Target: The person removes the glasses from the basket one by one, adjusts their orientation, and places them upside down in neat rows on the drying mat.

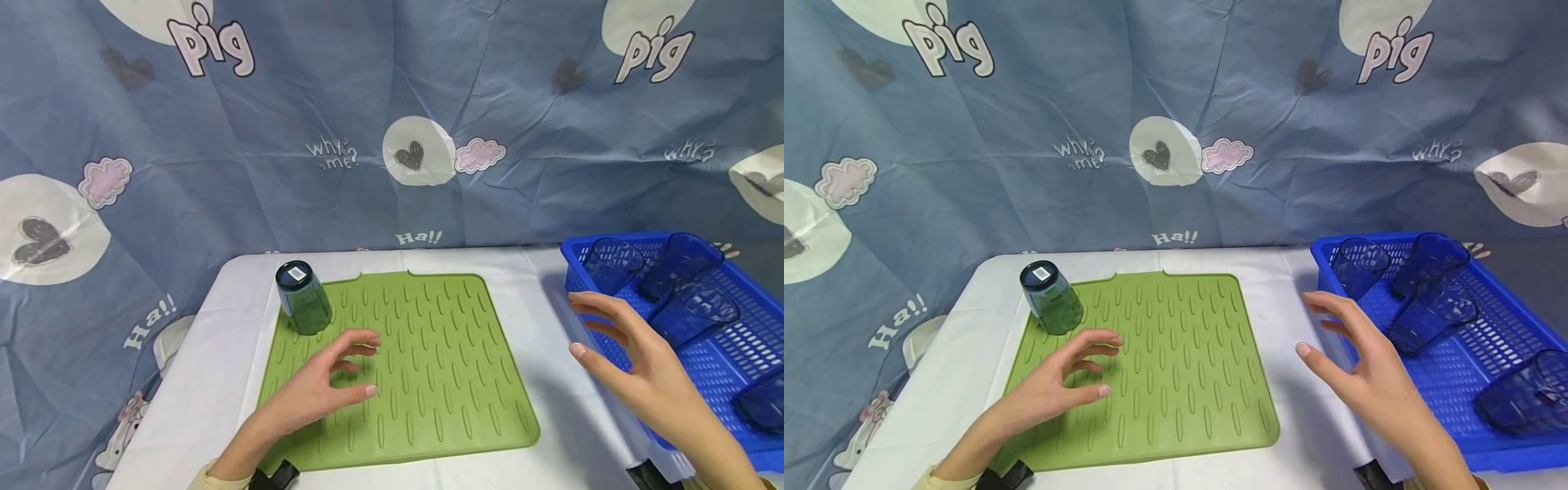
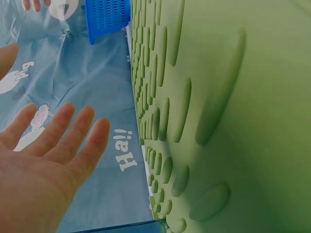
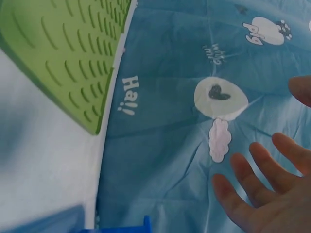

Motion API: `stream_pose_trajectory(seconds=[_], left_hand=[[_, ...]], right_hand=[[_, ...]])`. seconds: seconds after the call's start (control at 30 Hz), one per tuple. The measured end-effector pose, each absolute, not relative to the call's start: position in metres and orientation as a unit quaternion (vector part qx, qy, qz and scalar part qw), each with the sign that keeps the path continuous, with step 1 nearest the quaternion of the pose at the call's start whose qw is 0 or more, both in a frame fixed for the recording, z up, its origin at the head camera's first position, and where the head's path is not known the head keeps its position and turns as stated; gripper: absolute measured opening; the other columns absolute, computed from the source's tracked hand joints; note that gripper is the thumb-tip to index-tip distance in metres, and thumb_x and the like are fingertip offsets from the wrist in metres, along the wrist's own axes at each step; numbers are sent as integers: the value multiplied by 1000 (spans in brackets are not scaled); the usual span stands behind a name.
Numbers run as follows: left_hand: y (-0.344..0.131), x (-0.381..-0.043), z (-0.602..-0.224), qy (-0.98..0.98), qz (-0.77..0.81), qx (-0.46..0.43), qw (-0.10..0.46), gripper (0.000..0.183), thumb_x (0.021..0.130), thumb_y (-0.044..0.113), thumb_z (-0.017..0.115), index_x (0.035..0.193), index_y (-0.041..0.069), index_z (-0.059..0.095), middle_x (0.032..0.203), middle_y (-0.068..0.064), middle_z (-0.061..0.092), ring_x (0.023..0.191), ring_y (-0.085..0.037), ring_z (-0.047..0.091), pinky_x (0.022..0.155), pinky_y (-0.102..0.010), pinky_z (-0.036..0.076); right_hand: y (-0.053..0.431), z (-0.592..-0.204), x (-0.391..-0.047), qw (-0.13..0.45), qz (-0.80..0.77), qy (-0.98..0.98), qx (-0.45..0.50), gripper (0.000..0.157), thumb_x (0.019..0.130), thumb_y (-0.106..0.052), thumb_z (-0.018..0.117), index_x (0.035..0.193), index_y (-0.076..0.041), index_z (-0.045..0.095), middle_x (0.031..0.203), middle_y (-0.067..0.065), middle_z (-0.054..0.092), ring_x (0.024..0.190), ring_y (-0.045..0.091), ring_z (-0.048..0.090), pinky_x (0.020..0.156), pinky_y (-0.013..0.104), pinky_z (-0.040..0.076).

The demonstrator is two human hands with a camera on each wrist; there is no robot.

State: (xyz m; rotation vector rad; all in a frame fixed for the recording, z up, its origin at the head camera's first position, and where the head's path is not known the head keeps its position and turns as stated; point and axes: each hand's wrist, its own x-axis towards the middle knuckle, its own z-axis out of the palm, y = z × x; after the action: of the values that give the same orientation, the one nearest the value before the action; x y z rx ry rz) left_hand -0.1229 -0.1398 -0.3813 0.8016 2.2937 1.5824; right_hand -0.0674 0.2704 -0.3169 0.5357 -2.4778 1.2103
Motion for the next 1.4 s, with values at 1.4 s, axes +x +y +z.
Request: stream_pose_trajectory(seconds=[1.4], left_hand=[[-144, -125, -388, 772, 553, 281, 141, 55, 92, 15, 71, 140, 25, 46, 137, -12, 52, 127, -33, 49, 101, -52, 44]], right_hand=[[342, -334, -62, 264, 353, -897, 39, 64, 81, 1, 79, 138, -15, 55, 133, -6, 55, 114, -7, 48, 90, 1, 35]])
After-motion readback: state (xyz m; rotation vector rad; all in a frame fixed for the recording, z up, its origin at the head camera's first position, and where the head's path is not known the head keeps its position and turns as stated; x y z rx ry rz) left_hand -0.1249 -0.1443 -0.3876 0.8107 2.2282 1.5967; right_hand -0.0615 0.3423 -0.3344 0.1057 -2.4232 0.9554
